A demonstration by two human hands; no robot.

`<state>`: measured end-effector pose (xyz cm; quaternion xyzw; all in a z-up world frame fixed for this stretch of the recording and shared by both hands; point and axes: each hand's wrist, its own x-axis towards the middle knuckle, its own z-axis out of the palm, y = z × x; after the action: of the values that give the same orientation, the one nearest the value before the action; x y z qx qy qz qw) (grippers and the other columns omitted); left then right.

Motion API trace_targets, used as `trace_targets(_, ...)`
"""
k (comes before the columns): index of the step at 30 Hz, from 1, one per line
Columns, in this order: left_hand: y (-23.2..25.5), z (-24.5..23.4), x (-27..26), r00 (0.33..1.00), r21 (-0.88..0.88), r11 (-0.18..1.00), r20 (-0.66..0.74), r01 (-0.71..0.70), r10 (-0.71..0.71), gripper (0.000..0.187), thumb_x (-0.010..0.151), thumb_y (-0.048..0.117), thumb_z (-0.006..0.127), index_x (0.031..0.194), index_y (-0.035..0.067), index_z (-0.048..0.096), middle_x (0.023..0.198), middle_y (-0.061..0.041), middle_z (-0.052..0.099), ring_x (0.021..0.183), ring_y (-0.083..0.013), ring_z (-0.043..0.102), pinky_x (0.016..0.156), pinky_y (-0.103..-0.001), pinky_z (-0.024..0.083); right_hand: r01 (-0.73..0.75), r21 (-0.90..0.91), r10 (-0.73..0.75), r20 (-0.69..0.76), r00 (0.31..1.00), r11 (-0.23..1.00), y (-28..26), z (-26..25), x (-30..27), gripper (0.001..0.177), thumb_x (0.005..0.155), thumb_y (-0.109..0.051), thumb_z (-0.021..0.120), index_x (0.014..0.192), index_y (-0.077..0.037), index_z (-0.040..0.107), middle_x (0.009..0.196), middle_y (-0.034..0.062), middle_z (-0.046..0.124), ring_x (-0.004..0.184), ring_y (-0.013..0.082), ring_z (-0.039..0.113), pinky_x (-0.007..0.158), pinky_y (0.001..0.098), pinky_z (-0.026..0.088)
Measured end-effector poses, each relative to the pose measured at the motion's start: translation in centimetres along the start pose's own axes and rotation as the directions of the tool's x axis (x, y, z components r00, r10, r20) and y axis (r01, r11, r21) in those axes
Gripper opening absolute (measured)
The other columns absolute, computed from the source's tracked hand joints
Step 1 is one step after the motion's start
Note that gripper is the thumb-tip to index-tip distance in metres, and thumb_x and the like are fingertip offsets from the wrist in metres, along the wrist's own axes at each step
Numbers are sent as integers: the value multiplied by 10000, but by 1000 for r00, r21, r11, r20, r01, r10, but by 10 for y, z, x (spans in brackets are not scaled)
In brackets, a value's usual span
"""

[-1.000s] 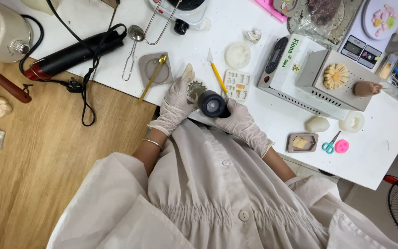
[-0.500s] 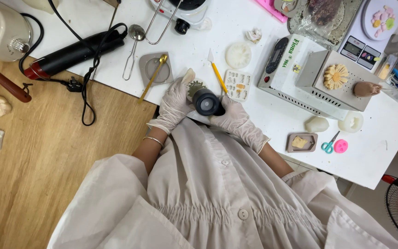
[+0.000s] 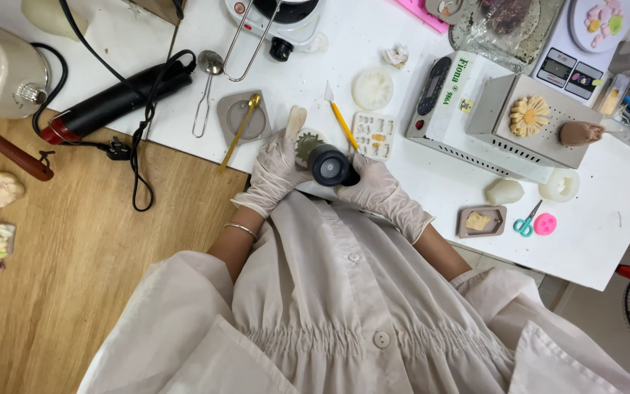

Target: Creating decorative wax candles using molds, a wax melter, and a heat gun.

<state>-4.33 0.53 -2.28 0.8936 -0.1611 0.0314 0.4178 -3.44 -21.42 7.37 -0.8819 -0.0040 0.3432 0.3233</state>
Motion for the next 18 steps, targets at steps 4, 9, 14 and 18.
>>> trace_targets(4, -8, 3, 4, 995, -15, 997, 70, 72, -71, 1371, 583, 336, 970, 1586, 20, 91, 1367, -149, 599, 1203, -370, 572, 1074, -500, 441, -96, 28, 96, 22, 995, 995, -4, -3, -11, 577, 715, -319, 785, 1208, -45, 660, 1017, 169, 741, 933, 250, 704, 878, 352, 550)
trace_targets(9, -25, 20, -5, 968, 206, 967, 172, 147, -184, 1189, 706, 393, 974, 1546, 90, 190, 1293, -185, 593, 1190, -368, 565, 1065, -504, 454, -76, 102, 75, 11, 997, 992, 4, 8, -26, 729, 678, -348, 827, 1338, -113, 623, 1118, 117, 741, 1015, 204, 704, 922, 324, 536)
trace_targets(14, 2, -10, 8, 988, -28, 994, 121, 105, -100, 1296, 672, 345, 951, 1604, 20, 111, 1356, -135, 606, 1187, -350, 557, 1044, -488, 459, -107, 167, 116, -46, 992, 980, 19, 24, -37, 736, 674, -388, 840, 1322, -110, 629, 1111, 94, 753, 1013, 180, 718, 918, 313, 548)
trace_targets(18, 6, -19, 11, 997, -136, 991, 76, 12, -1, 1238, 756, 318, 941, 1620, 12, 108, 1394, -75, 634, 1225, -307, 561, 1099, -450, 461, -113, 202, 131, -79, 988, 973, 19, 26, -46, 726, 675, -363, 832, 1325, -110, 628, 1095, 96, 757, 993, 179, 718, 905, 314, 552)
